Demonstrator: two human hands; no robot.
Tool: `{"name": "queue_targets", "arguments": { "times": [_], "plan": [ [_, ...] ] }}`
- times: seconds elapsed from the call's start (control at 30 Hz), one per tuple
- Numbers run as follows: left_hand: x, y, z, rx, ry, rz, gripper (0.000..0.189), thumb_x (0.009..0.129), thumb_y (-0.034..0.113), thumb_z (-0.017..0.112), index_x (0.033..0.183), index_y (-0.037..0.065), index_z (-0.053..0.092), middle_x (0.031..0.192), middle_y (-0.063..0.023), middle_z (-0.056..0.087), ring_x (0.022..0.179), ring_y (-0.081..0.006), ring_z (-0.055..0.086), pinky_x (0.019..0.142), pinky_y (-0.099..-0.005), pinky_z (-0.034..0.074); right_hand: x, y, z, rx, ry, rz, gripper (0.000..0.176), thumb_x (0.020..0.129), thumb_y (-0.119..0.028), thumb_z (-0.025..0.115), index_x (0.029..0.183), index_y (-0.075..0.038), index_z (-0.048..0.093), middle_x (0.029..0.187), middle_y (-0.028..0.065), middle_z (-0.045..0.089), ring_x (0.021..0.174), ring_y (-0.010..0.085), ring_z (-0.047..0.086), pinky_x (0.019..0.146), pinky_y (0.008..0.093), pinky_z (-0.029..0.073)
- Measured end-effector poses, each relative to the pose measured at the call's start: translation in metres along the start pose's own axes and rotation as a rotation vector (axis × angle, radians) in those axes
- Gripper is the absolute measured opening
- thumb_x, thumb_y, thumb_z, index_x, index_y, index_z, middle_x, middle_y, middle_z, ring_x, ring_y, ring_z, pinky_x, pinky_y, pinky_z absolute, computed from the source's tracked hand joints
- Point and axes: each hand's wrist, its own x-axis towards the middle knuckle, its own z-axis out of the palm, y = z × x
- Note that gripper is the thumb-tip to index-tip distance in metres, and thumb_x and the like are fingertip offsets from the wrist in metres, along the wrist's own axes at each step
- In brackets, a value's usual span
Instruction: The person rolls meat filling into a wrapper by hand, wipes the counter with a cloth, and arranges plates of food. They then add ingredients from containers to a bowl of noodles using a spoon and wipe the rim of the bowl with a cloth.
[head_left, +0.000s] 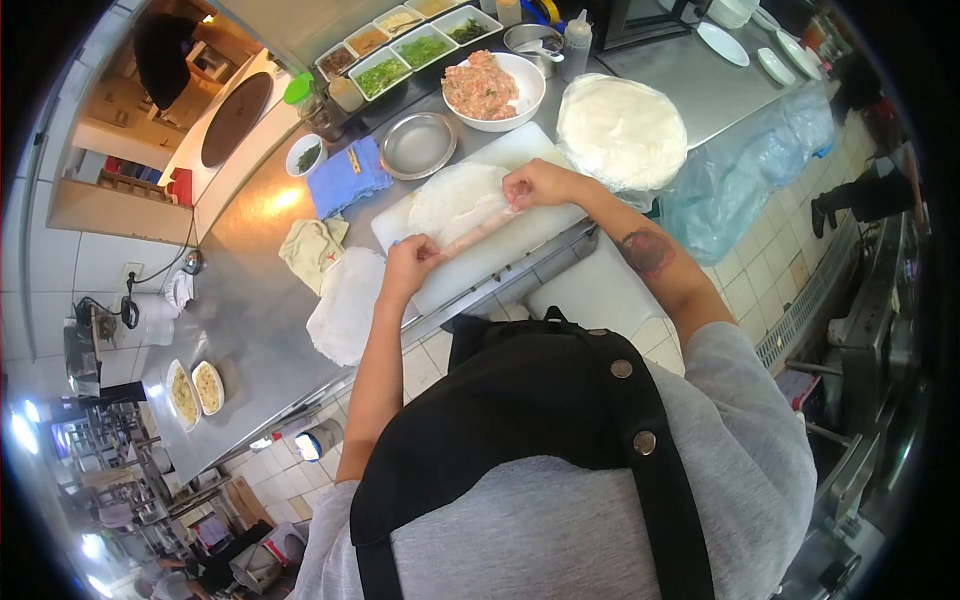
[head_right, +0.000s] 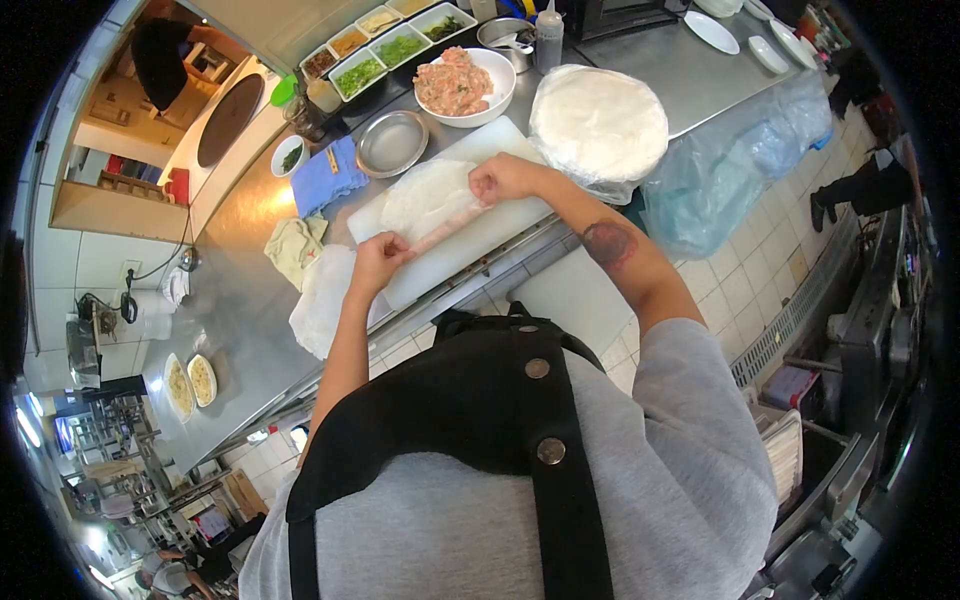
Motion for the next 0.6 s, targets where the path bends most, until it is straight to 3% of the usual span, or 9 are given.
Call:
{"name": "queue_targets", "arguments": {
  "times": [0.07, 0.17, 0.27, 0.43, 0.6],
  "plan": [
    [0.004, -0.003, -0.002, -0.008, -0.017, -0.035, 0.015, 0.069, 0.004, 0.072, 0.080, 0.000, 0.063, 0.075, -0.0091, 0.061, 0.062, -0.0165, 0.059, 0.059, -0.0286, 0.048, 0.004, 0.006, 0.000, 0.044, -0.001, -0.007, 0.017, 0.064, -0.014, 0.072, 0.078, -0.007, 0.065, 0.076, 0.0089, 0.062, 0.074, 0.0231, 0.062, 0.068, 0.0340, 0.048],
    [0.008, -0.002, -0.006, 0.088, 0.042, 0.052, 0.012, 0.070, 0.005, 0.070, 0.079, 0.000, 0.065, 0.075, -0.0099, 0.060, 0.063, -0.0175, 0.060, 0.059, -0.0295, 0.048, 0.010, 0.003, 0.002, -0.137, 0.123, -0.055, 0.012, 0.066, -0.012, 0.069, 0.076, -0.007, 0.067, 0.075, 0.0096, 0.063, 0.075, 0.0246, 0.062, 0.068, 0.0347, 0.049],
    [0.012, 0.007, -0.003, 0.127, 0.044, 0.010, 0.016, 0.067, 0.000, 0.066, 0.083, 0.002, 0.067, 0.078, -0.0144, 0.061, 0.069, -0.0242, 0.061, 0.065, -0.0326, 0.049, 0.016, -0.003, 0.003, -0.288, 0.090, -0.068, 0.010, 0.068, -0.010, 0.066, 0.077, -0.008, 0.068, 0.077, 0.0105, 0.063, 0.076, 0.0276, 0.062, 0.070, 0.0361, 0.049],
    [0.011, 0.011, 0.025, 0.244, 0.257, 0.278, 0.022, 0.068, -0.004, 0.060, 0.088, 0.002, 0.066, 0.081, -0.0151, 0.059, 0.077, -0.0296, 0.059, 0.070, -0.0355, 0.047, 0.016, -0.009, 0.018, -0.336, 0.104, -0.197, 0.014, 0.073, -0.010, 0.061, 0.085, -0.009, 0.068, 0.083, 0.0105, 0.061, 0.082, 0.0287, 0.060, 0.077, 0.0372, 0.047],
    [-0.006, 0.028, 0.044, 0.327, 0.393, 0.252, 0.024, 0.068, -0.002, 0.062, 0.091, 0.002, 0.065, 0.083, -0.0136, 0.056, 0.080, -0.0320, 0.055, 0.072, -0.0399, 0.045, 0.003, -0.018, 0.025, -0.388, 0.151, -0.308, 0.021, 0.073, -0.013, 0.063, 0.092, -0.006, 0.065, 0.091, 0.0094, 0.059, 0.090, 0.0285, 0.057, 0.080, 0.0370, 0.046]
  ]
}}
